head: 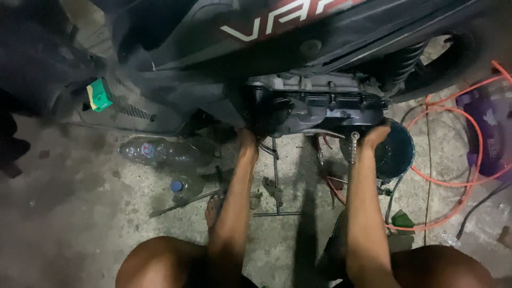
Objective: Removing the engine cover from a motorcycle using a T-handle wrench to unscrew the bolts.
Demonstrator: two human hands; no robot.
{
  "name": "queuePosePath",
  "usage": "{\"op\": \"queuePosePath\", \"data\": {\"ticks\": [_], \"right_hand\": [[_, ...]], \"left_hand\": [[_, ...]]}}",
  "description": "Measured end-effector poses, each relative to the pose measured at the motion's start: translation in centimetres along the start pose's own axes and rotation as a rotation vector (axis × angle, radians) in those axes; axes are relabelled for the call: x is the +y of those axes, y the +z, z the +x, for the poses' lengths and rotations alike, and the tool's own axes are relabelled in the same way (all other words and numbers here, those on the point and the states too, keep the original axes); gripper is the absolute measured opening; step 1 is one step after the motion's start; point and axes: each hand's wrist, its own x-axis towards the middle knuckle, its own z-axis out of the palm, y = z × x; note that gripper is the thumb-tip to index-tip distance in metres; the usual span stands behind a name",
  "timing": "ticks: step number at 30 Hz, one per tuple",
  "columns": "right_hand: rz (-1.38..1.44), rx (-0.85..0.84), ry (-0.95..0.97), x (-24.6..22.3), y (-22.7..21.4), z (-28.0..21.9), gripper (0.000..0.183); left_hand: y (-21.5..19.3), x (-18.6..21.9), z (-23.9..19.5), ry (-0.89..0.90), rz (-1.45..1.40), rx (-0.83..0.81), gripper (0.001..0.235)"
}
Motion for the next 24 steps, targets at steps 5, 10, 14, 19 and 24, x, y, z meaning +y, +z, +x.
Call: {"op": "queuePosePath", "data": {"ticks": [5, 10, 14, 19, 24], "right_hand": [[0.009, 0.048, -0.035, 0.2, -0.6, 0.7, 0.079], [0.006, 0.091, -0.037, 0.2, -0.9, 1.5, 0.080], [-0.009, 0.117, -0.032, 0.4, -0.5, 2.1, 0.081], [-0.033, 0.124, -0.031, 0.5, -0.8, 2.1, 0.082], [-0.068, 0.102, -0.028, 1.1, -0.9, 2.8, 0.084]], "left_hand": [[-0.5, -1.6, 1.9, 0.004, 0.128, -0.021, 0.054], [-1.2, -3.7, 4.0, -0.003, 0.234, -0.013, 0.054], [-1.9, -5.0, 5.9, -0.013, 0.324, 0.010, 0.054], [-2.2, -1.1, 1.0, 0.039, 0.595, 0.006, 0.046], [-1.7, -6.2, 12.4, 0.072, 0.627, 0.136, 0.036]]}}
